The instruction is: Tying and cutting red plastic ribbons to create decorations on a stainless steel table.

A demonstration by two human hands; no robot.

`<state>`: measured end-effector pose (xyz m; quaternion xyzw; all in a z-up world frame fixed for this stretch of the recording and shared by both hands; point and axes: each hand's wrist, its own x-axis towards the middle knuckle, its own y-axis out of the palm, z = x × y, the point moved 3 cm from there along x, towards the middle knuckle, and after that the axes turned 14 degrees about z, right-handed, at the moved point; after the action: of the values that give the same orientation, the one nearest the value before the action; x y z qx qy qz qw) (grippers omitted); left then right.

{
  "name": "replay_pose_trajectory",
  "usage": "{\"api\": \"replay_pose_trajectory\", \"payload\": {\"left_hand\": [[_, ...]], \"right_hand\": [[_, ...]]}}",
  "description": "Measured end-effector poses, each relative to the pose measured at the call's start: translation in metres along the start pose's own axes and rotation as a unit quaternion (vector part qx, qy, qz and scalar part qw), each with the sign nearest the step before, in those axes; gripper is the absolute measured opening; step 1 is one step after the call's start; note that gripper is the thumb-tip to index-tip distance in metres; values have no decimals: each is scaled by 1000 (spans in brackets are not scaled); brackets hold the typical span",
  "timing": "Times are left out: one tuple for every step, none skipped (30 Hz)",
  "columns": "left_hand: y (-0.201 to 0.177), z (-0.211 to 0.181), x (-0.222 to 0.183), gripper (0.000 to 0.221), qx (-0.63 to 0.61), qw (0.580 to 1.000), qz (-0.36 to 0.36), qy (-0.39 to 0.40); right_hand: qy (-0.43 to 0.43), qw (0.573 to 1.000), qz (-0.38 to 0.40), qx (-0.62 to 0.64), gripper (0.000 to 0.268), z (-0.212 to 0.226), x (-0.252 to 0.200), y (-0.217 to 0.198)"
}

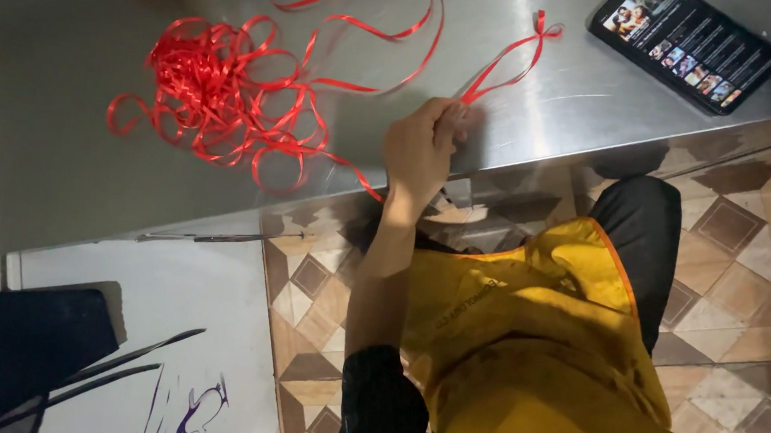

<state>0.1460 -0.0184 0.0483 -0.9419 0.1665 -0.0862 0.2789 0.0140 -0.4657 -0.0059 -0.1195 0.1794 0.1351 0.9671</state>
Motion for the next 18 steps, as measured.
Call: {"api": "replay_pose_trajectory", "payload": {"left_hand": [[2, 2, -1, 24, -32, 999, 1, -1], [3, 4, -1, 25, -64, 998, 1, -1], [4, 4, -1, 25, -64, 998, 1, 0], [3, 3, -3, 24, -84, 996, -6, 12], [1, 3, -6, 24, -105, 994, -14, 24], [1, 2, -9, 24, -103, 994, -17, 23], [0, 1, -12, 25, -101, 994, -17, 31], [0, -1, -14, 26, -101, 994, -15, 40], [0, -2, -16, 26, -100, 994, -17, 39], [1, -3, -17, 26, -90, 995, -13, 40], [1, -4, -18, 27, -81, 996, -9, 41], [1, -4, -19, 27, -81, 996, -9, 40], [0, -3, -20, 27, -78, 996, -13, 39], [0, -3, -21, 27, -75, 996, -18, 38], [-1, -3, -21, 27, -76, 996, -17, 37], [-1, -2, -21, 26, -93, 995, -24, 35], [-2, -2, -21, 26, -110, 993, -30, 33], [-3, -1, -21, 26, -110, 993, -30, 33]], "right_hand": [[12, 1000, 4, 0, 52, 12, 0, 26], [23, 1000, 9, 0, 54, 26, 0, 52], [34, 999, 13, 0, 55, 31, 8, 68], [45, 999, 20, 0, 56, 36, 13, 85], [56, 998, 28, 1, 58, 41, 13, 103], [54, 998, 32, 0, 58, 39, 24, 120], [27, 995, 63, 66, 50, 38, 35, 138], [0, 987, 92, 131, 43, 37, 44, 157], [0, 987, 94, 131, 43, 40, 49, 163], [0, 983, 111, 146, 43, 44, 53, 169], [0, 979, 128, 161, 42, 48, 57, 175], [0, 979, 128, 161, 42, 51, 57, 176], [-4, 979, 128, 161, 42, 54, 56, 177], [-7, 979, 128, 161, 41, 57, 56, 177], [-7, 979, 128, 162, 41, 51, 53, 175], [-8, 979, 120, 165, 41, 44, 52, 173], [-10, 979, 112, 169, 41, 38, 50, 170], [-10, 979, 113, 169, 41, 34, 49, 170]]}}
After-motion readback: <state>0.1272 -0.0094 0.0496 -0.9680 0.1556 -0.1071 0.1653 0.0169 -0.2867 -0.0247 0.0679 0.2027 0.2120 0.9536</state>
